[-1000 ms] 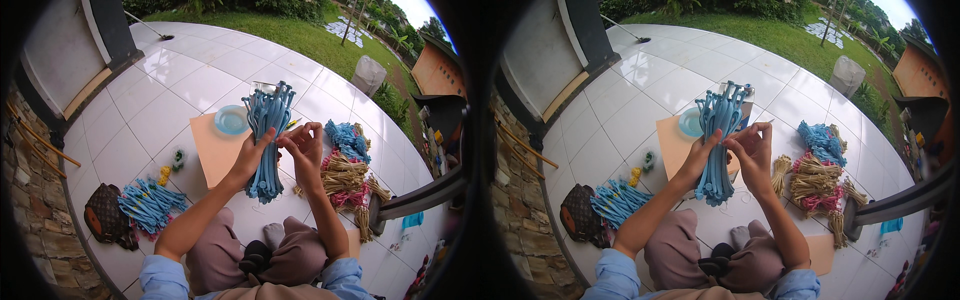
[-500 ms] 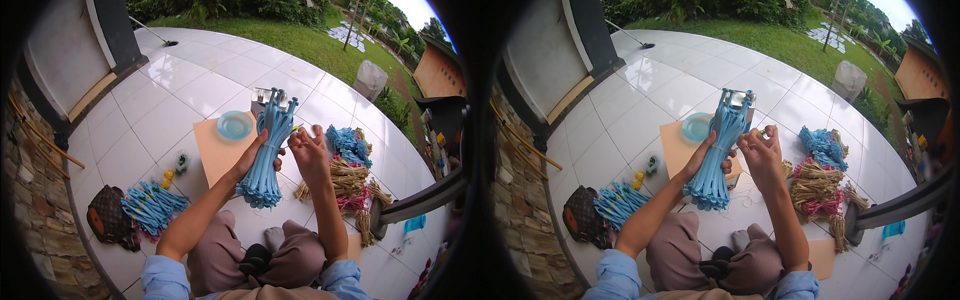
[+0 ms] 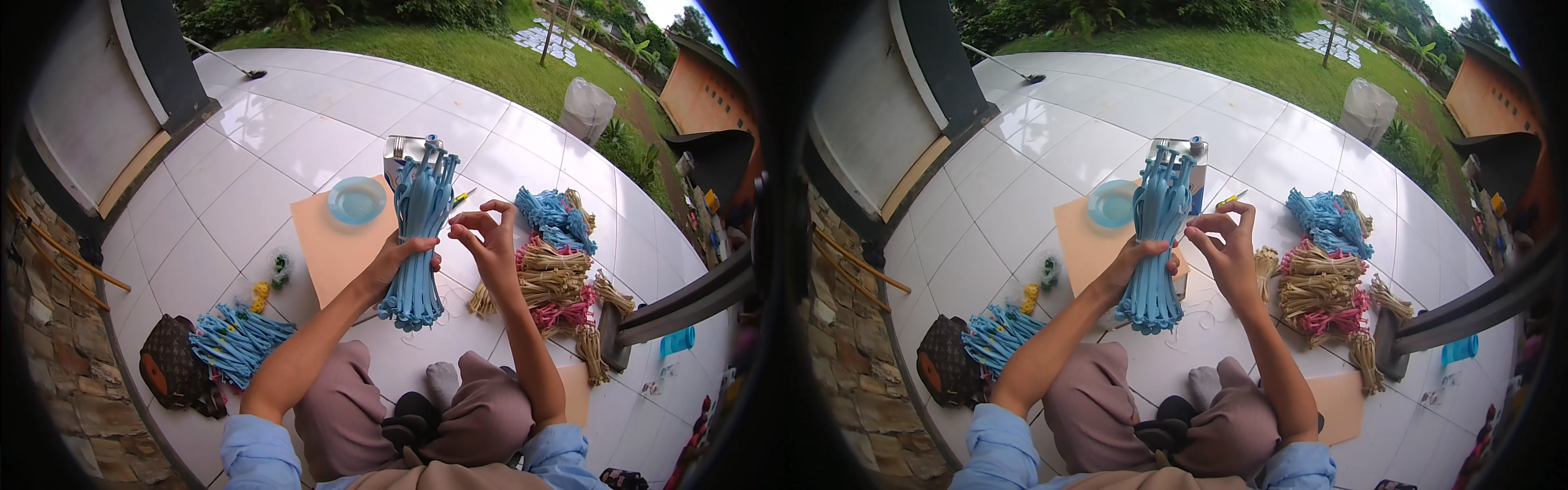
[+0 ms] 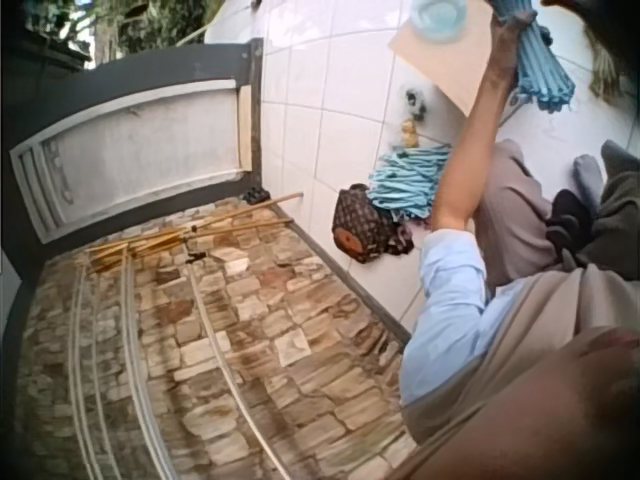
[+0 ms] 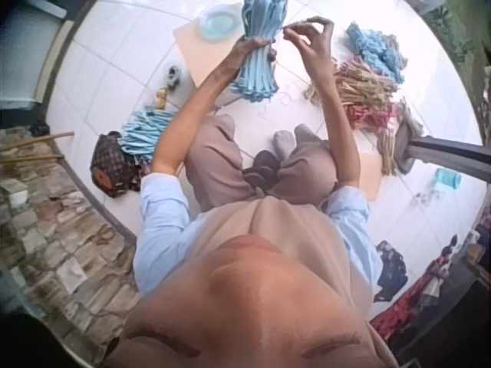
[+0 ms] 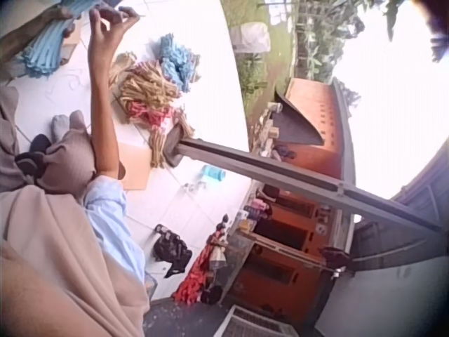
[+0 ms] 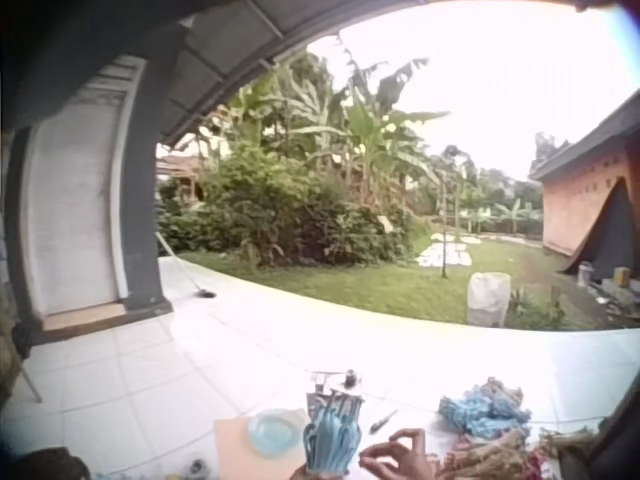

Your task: The person picks up a bundle of blue shoe straps, separates them, and applies a liquid from a bowl to specific points on each strap by hand.

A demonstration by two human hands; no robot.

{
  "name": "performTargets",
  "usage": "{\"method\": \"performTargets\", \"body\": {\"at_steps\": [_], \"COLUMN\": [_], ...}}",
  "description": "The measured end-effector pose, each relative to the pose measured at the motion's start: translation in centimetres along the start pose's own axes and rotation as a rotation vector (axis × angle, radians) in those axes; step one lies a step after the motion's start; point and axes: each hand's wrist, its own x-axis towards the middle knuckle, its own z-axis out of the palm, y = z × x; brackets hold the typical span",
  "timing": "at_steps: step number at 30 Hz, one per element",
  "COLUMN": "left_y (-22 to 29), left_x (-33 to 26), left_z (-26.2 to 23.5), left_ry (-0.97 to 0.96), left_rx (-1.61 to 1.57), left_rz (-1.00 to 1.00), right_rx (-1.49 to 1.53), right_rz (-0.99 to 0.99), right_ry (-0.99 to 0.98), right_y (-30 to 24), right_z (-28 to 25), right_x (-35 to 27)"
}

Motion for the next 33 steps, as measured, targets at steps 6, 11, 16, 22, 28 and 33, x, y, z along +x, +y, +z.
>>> {"method": "performTargets", "body": {"at_steps": [6,11,16,22,28,33], "left_y": [-1.6,-2.5,-3.3,-5.3,-10.6,-20.2], "left_x": [1.2,1.6,1.9,4.3,10.1,13.4], "left_z": [1.5,0.7,0.2,0.2,0.7,-0.5], "left_ry": [0.048,-0.054,-0.098,0.002,-0.090,0.139], "left_rx": [0.136,-0.083,-0.162,-0.066,-0.118,0.162], "left_rz": [0.102,-0.091,-0.141,-0.173,-0.310,-0.187], "right_rx": [0.005,-0.055,-0.465,0.200,0.253,0.081], "right_rz": [-0.022,-0.051,-0.146,0.310,0.432,0.632], "right_ry": [0.080,0.135,0.395,0.012,0.190,0.300], "right_y": [1.4,2.0,4.1,6.7,11.4,14.6], "right_z": [-0.7,-2.2,-6.8,-5.9,-8.0,-7.5], "right_x": [0.0,0.1,0.1,-2.2,-3.7,-4.4]}}
